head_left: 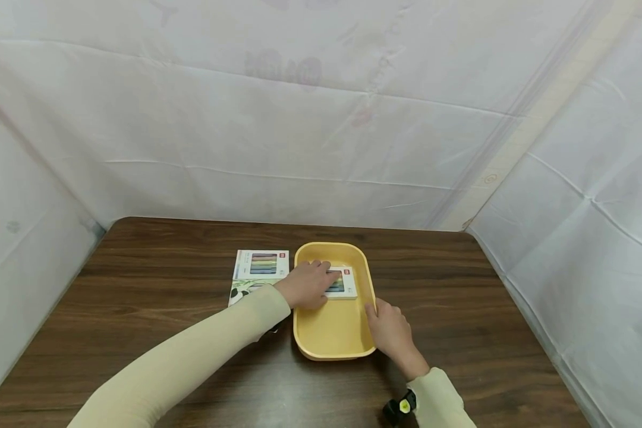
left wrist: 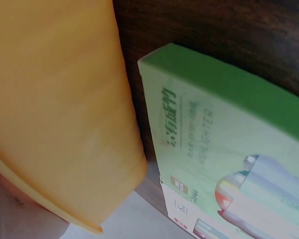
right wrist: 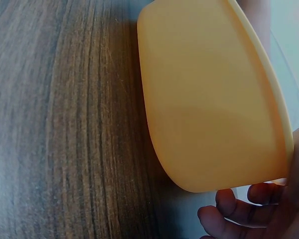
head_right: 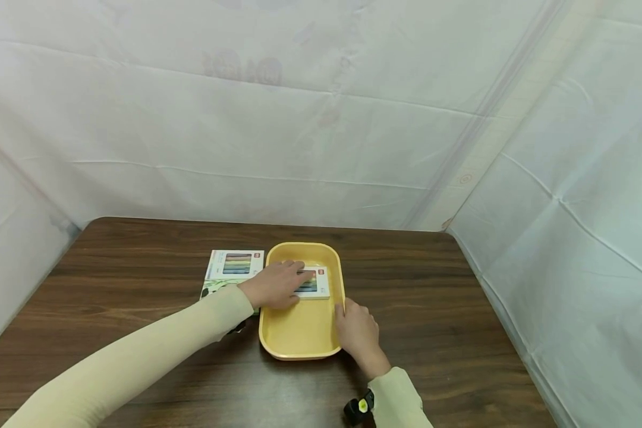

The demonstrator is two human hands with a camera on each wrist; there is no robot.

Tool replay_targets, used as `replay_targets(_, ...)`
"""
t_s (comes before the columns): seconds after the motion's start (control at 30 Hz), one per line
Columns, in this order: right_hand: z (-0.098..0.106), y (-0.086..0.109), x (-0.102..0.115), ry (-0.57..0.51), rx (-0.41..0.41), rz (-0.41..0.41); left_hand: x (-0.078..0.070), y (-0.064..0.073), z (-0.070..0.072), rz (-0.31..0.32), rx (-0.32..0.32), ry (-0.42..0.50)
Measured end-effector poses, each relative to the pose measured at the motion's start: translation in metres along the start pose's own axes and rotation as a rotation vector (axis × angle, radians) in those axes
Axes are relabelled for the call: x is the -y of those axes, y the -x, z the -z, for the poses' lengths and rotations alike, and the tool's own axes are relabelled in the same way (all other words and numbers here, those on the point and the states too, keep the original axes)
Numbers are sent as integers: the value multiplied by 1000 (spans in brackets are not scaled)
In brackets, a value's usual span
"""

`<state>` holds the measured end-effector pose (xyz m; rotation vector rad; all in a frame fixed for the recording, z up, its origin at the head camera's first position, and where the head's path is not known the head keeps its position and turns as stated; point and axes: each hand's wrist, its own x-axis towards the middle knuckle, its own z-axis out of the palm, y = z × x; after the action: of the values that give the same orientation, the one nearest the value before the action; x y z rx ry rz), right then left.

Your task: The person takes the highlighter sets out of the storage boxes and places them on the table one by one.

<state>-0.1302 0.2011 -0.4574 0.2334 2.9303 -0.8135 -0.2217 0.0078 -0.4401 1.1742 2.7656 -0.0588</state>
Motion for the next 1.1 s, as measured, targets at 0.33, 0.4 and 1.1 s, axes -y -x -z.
replay_targets(0.33, -1, -2, 0, 14, -2, 1, -1, 1, -1, -6, -2, -10)
replay_targets(0.4, -1, -2, 0, 13, -5, 3, -1, 1, -1, -9, -3, -12)
replay_targets(1.1, 0, -3, -4, 16, -14, -3, -13, 5, -3, -29, -7, -23)
